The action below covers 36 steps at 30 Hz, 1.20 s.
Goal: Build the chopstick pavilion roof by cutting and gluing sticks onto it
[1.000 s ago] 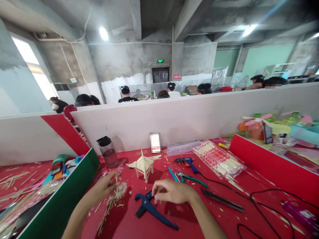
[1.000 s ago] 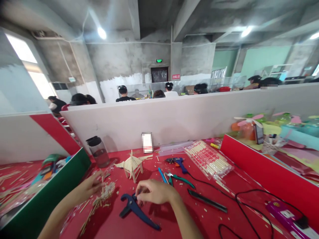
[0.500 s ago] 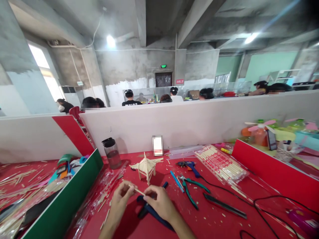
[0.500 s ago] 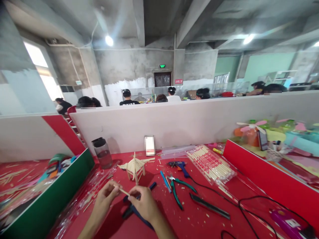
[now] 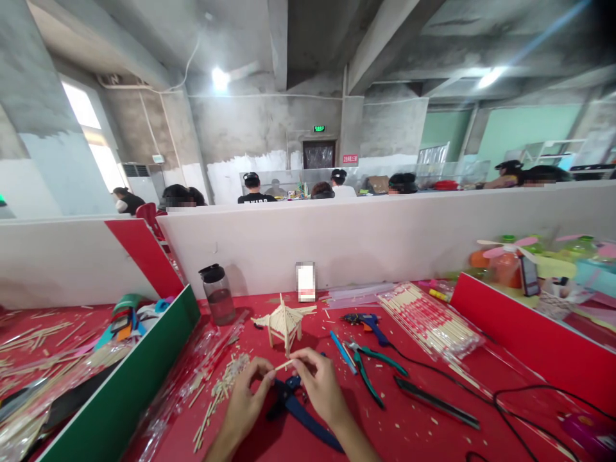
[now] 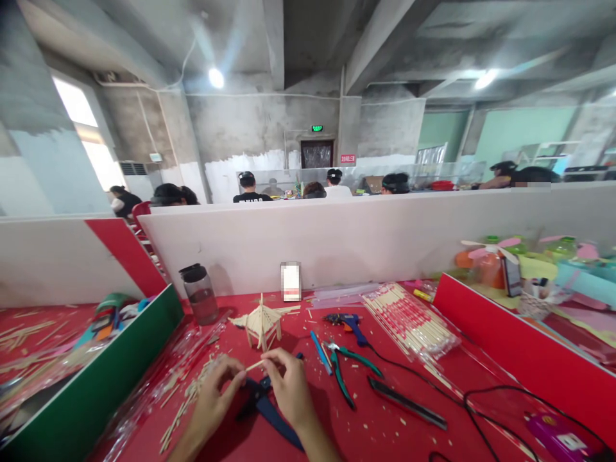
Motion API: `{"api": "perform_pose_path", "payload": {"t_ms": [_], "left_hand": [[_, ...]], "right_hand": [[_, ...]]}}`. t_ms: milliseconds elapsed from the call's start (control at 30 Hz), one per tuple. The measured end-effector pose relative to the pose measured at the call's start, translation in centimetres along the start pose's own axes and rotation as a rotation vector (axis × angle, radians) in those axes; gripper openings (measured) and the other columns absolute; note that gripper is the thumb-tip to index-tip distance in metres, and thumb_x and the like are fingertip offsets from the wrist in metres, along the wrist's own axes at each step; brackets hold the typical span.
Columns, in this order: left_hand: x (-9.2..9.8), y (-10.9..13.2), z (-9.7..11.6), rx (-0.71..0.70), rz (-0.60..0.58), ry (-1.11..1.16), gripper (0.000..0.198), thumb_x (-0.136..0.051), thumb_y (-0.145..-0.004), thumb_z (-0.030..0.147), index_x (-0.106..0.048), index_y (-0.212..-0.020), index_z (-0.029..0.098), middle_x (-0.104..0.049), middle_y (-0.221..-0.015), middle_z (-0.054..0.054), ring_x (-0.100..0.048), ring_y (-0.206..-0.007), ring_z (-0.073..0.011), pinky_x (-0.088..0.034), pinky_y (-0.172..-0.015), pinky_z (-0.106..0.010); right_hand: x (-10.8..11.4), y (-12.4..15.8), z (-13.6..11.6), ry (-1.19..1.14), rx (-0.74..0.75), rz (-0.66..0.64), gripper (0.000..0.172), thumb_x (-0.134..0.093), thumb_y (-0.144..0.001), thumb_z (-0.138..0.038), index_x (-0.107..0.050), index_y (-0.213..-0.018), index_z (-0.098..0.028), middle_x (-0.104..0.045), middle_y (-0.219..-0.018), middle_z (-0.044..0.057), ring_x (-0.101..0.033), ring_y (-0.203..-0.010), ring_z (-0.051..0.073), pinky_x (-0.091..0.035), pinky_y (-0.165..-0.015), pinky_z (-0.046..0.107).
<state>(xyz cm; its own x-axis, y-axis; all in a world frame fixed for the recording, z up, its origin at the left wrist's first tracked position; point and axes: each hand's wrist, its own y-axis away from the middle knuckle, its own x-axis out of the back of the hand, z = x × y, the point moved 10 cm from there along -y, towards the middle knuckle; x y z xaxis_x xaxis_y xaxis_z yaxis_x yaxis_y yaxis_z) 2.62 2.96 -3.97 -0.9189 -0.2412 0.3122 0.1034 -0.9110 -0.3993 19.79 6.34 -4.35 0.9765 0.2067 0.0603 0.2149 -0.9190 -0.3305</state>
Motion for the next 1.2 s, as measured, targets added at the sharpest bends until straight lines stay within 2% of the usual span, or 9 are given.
{"api": "perform_pose_path", "payload": {"t_ms": [133,233,333,500,700,900,967,1100,1200], "left_hand": [[-2.3,0.8,-0.3,0.002,-0.149,-0.040,0.026,-0.060,-0.093,0.042,-0.076,-0.093,0.022,-0.074,-0.078,-0.006,-0.067,-0.072,-0.0235,-0.052,-0.072,-0.031],[-2.9,1.2,-0.8,0.020,-0.183,-0.034,0.031,-0.058,-0.095,0.044,-0.078,-0.106,0.023,-0.076,-0.080,-0.007,-0.068,-0.069,-0.0233,-0.053,-0.071,-0.030],[-2.5,1.2,-1.1,0.021,-0.148,-0.041,0.035,-0.056,-0.096,0.046,-0.079,-0.111,0.024,-0.078,-0.080,-0.007,-0.068,-0.067,-0.0236,-0.054,-0.070,-0.031],[-1.8,0.9,-0.9,0.014,-0.097,-0.047,0.038,-0.055,-0.096,0.048,-0.080,-0.107,0.023,-0.078,-0.080,-0.009,-0.069,-0.068,-0.0245,-0.055,-0.070,-0.031],[-2.3,1.1,-0.2,0.027,-0.135,-0.031,0.034,-0.057,-0.095,0.047,-0.080,-0.100,0.022,-0.079,-0.082,-0.009,-0.071,-0.073,-0.0259,-0.055,-0.072,-0.032],[-1.2,0.6,-1.0,0.081,-0.033,0.041,0.035,-0.063,-0.090,0.051,-0.081,-0.095,0.021,-0.080,-0.093,-0.012,-0.072,-0.085,-0.0300,-0.056,-0.077,-0.035],[-0.9,0.5,-1.4,0.098,0.005,0.075,0.036,-0.065,-0.088,0.052,-0.081,-0.095,0.021,-0.079,-0.091,-0.012,-0.071,-0.083,-0.0283,-0.055,-0.075,-0.034],[-0.2,-0.2,-2.4,0.177,0.103,0.192,0.041,-0.066,-0.086,0.056,-0.079,-0.095,0.018,-0.066,-0.064,-0.002,-0.057,-0.057,-0.0188,-0.046,-0.057,-0.028],[-0.1,-1.4,-2.4,0.217,0.090,0.275,0.039,-0.067,-0.085,0.056,-0.076,-0.091,0.018,-0.060,-0.062,0.001,-0.053,-0.057,-0.0166,-0.043,-0.057,-0.027]], "right_hand": [[0.0,0.2,0.6,-0.024,-0.022,0.013,0.041,-0.062,-0.093,-0.057,-0.075,-0.096,-0.018,-0.077,-0.089,0.010,-0.072,-0.081,0.026,-0.056,-0.074,0.033],[0.0,0.3,0.6,-0.041,-0.028,0.038,0.040,-0.064,-0.092,-0.057,-0.075,-0.095,-0.018,-0.077,-0.088,0.010,-0.071,-0.081,0.026,-0.055,-0.074,0.033],[0.2,0.3,1.2,-0.096,-0.072,0.085,0.040,-0.066,-0.090,-0.057,-0.071,-0.095,-0.018,-0.075,-0.085,0.009,-0.070,-0.078,0.025,-0.054,-0.070,0.032],[1.2,0.2,2.0,-0.170,-0.119,0.177,0.039,-0.073,-0.084,-0.058,-0.062,-0.084,-0.020,-0.067,-0.070,0.003,-0.065,-0.068,0.021,-0.050,-0.062,0.028],[0.2,0.2,0.6,-0.165,-0.099,0.072,0.041,-0.073,-0.083,-0.058,-0.063,-0.078,-0.019,-0.066,-0.068,0.002,-0.064,-0.066,0.019,-0.049,-0.062,0.027],[-0.8,0.3,0.7,-0.143,-0.101,0.029,0.038,-0.071,-0.086,-0.057,-0.062,-0.079,-0.020,-0.064,-0.071,0.001,-0.062,-0.066,0.019,-0.047,-0.056,0.026],[-0.9,0.2,1.0,-0.153,-0.104,0.024,0.037,-0.070,-0.086,-0.056,-0.062,-0.081,-0.020,-0.064,-0.071,0.001,-0.062,-0.065,0.019,-0.048,-0.057,0.026],[-0.4,-0.2,1.4,-0.168,-0.108,0.032,0.033,-0.069,-0.088,-0.051,-0.061,-0.084,-0.020,-0.065,-0.074,0.002,-0.063,-0.066,0.019,-0.049,-0.061,0.027],[0.6,-1.2,1.2,-0.130,-0.079,0.072,0.030,-0.065,-0.090,-0.049,-0.060,-0.091,-0.020,-0.067,-0.084,0.004,-0.064,-0.072,0.020,-0.051,-0.064,0.028]]}}
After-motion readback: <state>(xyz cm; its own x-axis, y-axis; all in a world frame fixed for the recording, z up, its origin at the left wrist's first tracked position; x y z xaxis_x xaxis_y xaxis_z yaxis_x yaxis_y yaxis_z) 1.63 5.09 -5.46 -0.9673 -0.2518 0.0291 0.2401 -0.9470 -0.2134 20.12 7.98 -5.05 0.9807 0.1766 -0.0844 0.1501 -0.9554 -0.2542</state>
